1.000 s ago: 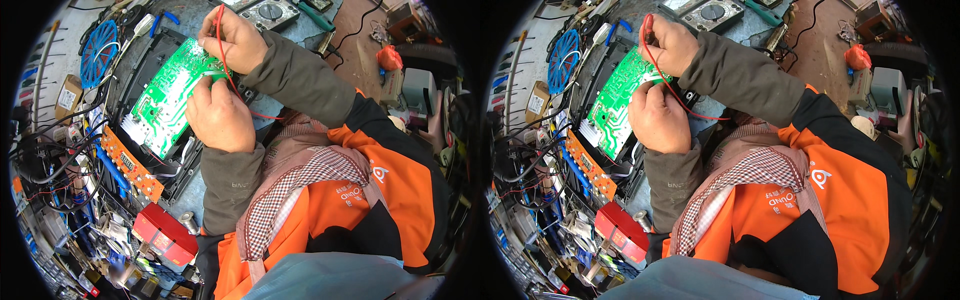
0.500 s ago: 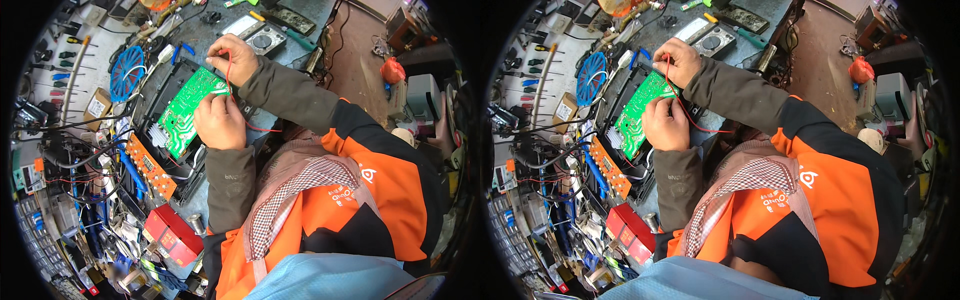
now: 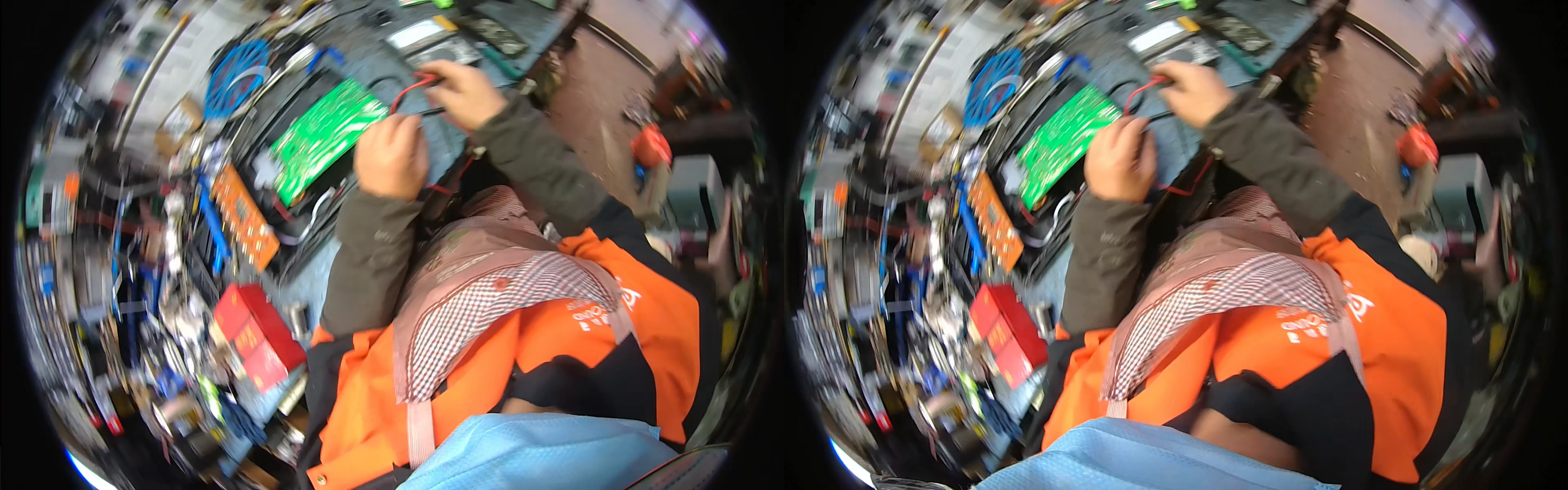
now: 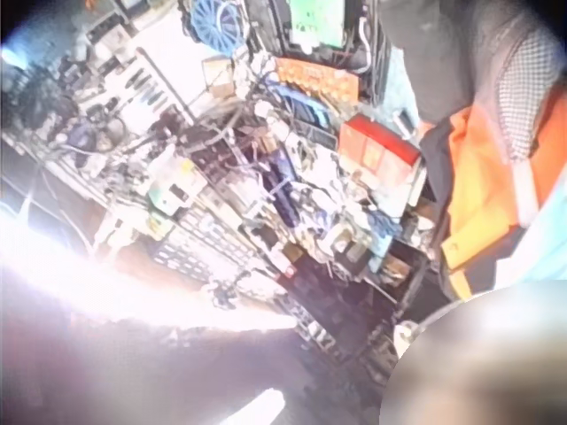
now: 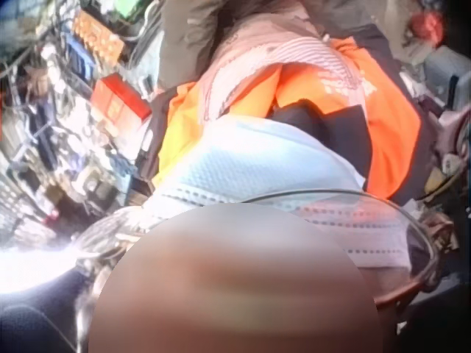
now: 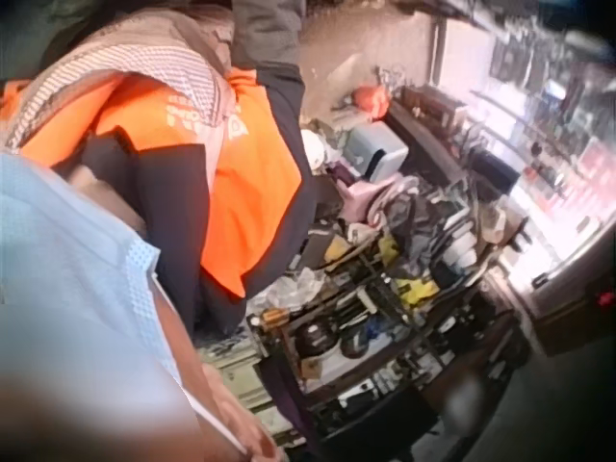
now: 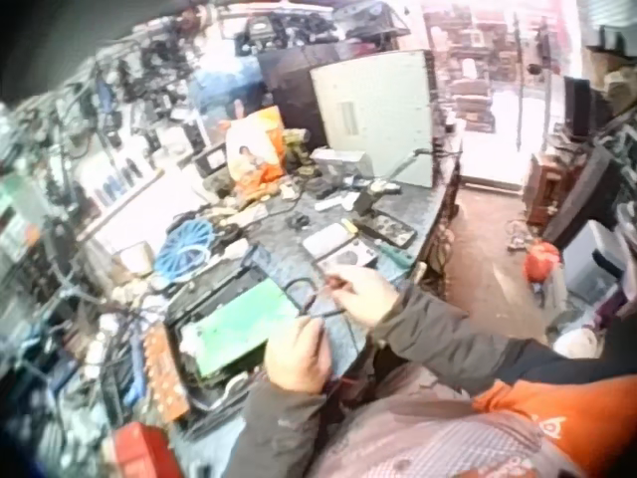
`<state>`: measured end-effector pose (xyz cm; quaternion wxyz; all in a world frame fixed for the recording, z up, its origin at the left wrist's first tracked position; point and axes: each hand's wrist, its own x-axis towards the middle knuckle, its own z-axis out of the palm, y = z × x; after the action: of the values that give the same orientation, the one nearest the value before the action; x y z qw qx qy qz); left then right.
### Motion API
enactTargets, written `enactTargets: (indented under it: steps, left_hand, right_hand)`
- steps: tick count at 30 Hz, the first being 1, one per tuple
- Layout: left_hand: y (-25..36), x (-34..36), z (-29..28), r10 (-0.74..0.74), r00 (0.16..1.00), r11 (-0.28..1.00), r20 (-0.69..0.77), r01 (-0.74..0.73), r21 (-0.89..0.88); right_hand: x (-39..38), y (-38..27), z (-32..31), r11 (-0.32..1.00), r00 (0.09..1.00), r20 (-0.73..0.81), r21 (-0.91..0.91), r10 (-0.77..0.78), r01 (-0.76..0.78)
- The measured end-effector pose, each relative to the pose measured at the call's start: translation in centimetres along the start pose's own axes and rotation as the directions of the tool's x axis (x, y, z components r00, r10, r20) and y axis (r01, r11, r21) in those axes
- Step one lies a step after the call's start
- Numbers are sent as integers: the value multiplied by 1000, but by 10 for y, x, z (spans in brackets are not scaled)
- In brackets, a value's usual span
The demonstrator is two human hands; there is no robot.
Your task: The person works on a circuit board, using pliers to remove a component and then using a multimeter to test connections. They flip the board over and continue testing with the multimeter probes.
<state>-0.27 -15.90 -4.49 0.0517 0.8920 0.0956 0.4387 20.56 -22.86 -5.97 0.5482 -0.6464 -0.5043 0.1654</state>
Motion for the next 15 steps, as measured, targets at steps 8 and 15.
enactTargets:
  steps: [8, 15]
  left_hand:
    - [4, -13, 8, -49, 949, 994, 312, 16, 108]
    - [54, -35, -51, -92, 982, 991, 163, 106, -80]
  right_hand:
    - [-36, 19, -28, 916, 961, -138, -361, -238, 175]
    - [-154, 60, -12, 988, 887, -447, 42, -115, 149]
